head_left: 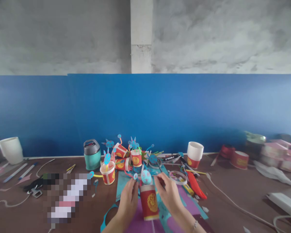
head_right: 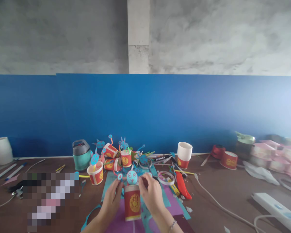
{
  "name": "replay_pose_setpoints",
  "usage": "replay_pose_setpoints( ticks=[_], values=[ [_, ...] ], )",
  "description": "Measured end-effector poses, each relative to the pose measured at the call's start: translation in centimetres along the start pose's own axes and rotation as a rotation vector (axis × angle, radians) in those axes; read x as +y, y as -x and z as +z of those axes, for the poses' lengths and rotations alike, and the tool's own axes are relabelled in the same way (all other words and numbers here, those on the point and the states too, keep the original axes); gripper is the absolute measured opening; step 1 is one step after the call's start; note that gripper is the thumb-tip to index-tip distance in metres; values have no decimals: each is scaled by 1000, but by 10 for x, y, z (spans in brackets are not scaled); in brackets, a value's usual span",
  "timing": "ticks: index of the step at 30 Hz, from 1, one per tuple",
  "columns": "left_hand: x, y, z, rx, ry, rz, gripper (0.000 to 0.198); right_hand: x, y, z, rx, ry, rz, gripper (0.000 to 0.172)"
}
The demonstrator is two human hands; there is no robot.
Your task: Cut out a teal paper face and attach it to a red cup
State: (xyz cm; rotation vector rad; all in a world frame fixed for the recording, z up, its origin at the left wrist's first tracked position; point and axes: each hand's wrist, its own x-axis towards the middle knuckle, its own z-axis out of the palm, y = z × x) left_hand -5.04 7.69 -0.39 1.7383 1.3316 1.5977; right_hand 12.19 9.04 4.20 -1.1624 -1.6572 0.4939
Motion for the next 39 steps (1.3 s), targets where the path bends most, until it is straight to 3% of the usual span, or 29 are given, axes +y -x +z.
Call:
replay_pose_setpoints(
  ticks=[2, 5, 7, 10, 14, 19, 24, 28, 32, 35, 39],
  values=[
    [-2, 2, 2, -33, -57, 64, 25, -15, 0, 2, -31, -71, -133, 15],
    [-2, 4, 2, -45, -125, 156, 22, -32, -5, 11, -120, -112, -258, 26],
    [-3, 3, 1, -46, -155, 185, 24, -37, -10, 20, -174, -101, -291, 25],
    [-8, 2, 1, -54, -169, 166, 27, -37, -16, 30, -182, -40, -274, 12],
    [-16, -1, 2, 45, -211, 106, 25, -29, -18, 34, -96, -19, -185, 13],
    [-11, -3, -2, 193, -329, 166, 42, -21, -18, 29, -253, 46, -150, 14],
    [-1, -3, -8, 189, -425, 310, 19, -20, -16, 26, -311, 127, -185, 18],
    [3, -4, -9, 167, -435, 342, 12, -22, -17, 25, -316, 144, -205, 17],
    [3, -5, -10, 156, -359, 347, 8, -24, -31, 6, -361, 301, -182, 22],
    [3, -4, -10, 164, -286, 332, 9, -14, -45, -23, -336, 694, 50, 24],
    [2, -1, -6, 164, -240, 295, 11, 14, -52, -55, -365, 874, 217, 22]
  ],
)
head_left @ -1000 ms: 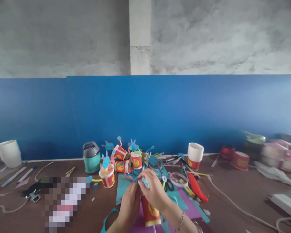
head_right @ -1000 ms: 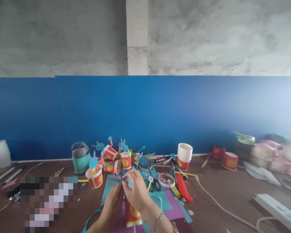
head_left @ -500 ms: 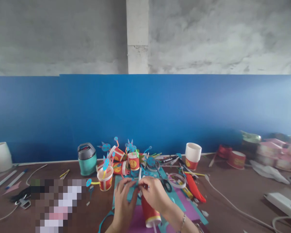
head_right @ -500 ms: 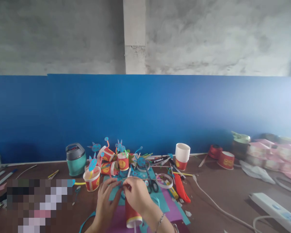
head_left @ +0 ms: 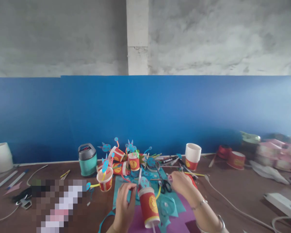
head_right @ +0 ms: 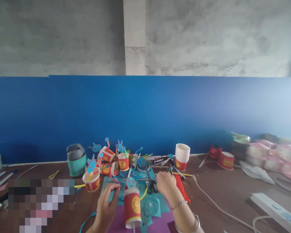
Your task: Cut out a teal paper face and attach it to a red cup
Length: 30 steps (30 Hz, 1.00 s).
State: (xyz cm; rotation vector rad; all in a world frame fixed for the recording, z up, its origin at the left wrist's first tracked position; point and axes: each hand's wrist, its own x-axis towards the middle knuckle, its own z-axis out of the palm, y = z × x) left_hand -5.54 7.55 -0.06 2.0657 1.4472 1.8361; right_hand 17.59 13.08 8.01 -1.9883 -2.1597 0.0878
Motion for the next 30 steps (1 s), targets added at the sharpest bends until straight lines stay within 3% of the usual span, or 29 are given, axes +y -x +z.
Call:
replay_pose_setpoints(
  ticks=[3, 7, 13, 16, 21, 30],
  values=[
    [2, 2, 0, -13, 10, -25, 23, 18, -3, 6, -45, 48, 16, 25],
    [9, -2, -2, -98, 63, -46, 32, 16, -7, 3, -60, 14, -41, 20],
    [23, -16, 18, -209, 97, -208, 44, -31, 6, -8, -45, -178, -289, 20],
    [26, -22, 34, -249, 149, -231, 46, -52, 17, -7, 39, -297, -428, 18],
    [30, -20, 46, -218, 185, -241, 44, -57, 22, -9, 124, -297, -455, 17],
    [27, -13, 40, -149, 165, -283, 39, -56, 18, -7, 173, -288, -482, 18]
  ],
)
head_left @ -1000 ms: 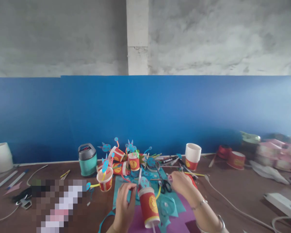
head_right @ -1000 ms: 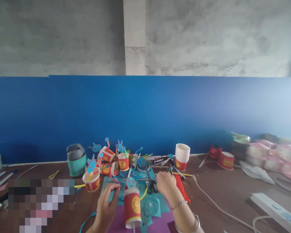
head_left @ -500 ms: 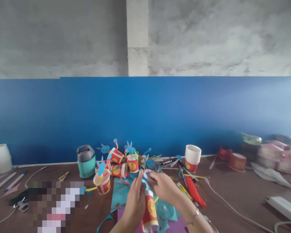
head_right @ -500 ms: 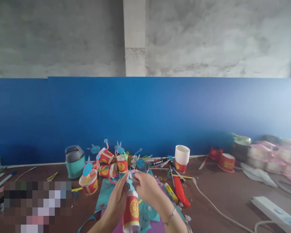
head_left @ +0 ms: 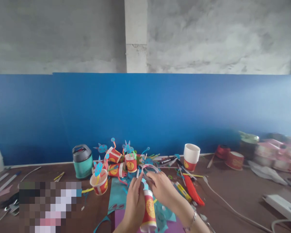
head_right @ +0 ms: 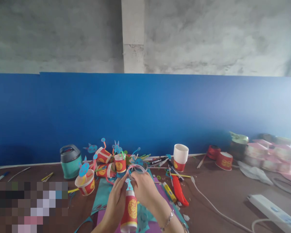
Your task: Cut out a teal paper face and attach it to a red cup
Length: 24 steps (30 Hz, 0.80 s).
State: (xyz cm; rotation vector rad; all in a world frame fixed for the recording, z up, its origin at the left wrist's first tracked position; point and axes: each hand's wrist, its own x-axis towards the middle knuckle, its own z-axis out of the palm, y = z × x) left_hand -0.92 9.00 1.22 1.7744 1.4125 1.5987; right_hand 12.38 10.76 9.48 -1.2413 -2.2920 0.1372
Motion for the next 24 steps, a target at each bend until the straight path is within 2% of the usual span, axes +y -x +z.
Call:
replay_pose_setpoints(
  ticks=[5, 9, 15, 20, 24],
  values=[
    [10, -4, -3, 14, 86, -15, 30, 1, 1, -1, -17, -11, 13, 19],
    [19, -8, -6, 57, 171, -91, 21, 0, 1, -2, -22, -41, 16, 21],
    [22, -10, -8, 61, 331, -211, 25, -9, 3, -9, -25, -144, -1, 16],
    [11, -16, -8, 187, 267, -195, 26, -13, 4, -11, -23, -142, 5, 29],
    [9, -18, -10, 96, 130, -102, 26, -11, 3, -7, 11, -109, -28, 27]
  ],
)
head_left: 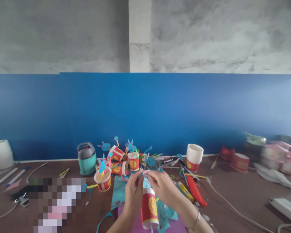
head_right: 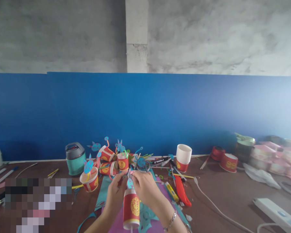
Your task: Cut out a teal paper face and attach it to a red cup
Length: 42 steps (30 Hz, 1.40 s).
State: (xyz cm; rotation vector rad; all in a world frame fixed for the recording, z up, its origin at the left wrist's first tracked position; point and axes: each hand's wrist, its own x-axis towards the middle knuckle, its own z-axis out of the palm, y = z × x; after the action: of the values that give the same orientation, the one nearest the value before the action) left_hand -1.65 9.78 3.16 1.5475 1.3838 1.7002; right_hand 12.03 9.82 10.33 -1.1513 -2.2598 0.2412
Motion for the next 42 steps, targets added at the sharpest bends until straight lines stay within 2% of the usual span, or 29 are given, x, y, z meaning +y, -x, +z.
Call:
replay_pose_setpoints(
  ticks=[3, 7, 16, 20, 24, 27, 30, 34, 36, 38, 42],
  values=[
    [1, 2, -1, -73, -110, 105, 25, 4, -2, 5, 21, 33, -27, 27],
    [3, 4, -4, -66, -209, 207, 21, 10, -2, 12, 47, 80, -50, 27],
    [15, 4, -7, -29, -174, 243, 18, 4, -1, 13, 79, 21, -72, 25],
    [21, 3, -8, 5, -147, 255, 18, -1, -2, 13, 93, -198, -34, 26],
    [26, 2, -11, 29, -76, 258, 16, -3, -5, 19, 64, -649, 168, 26],
    [27, 3, -9, 25, 33, 201, 15, -4, -7, 23, 84, -804, 269, 25],
    [24, 4, -3, -4, 224, 45, 18, -5, -6, 23, 107, -640, 247, 26],
    [20, 1, 0, 27, 486, -178, 26, 8, -5, 17, 201, -57, 159, 25],
    [19, -4, -1, 61, 582, -254, 29, 22, -5, 15, 145, 175, 221, 26],
    [18, -8, -4, 53, 647, -304, 34, 37, -5, 14, 37, 258, 297, 27],
    [13, -11, -4, -26, 695, -352, 40, 55, -2, 18, -31, 265, 376, 20]
  ],
)
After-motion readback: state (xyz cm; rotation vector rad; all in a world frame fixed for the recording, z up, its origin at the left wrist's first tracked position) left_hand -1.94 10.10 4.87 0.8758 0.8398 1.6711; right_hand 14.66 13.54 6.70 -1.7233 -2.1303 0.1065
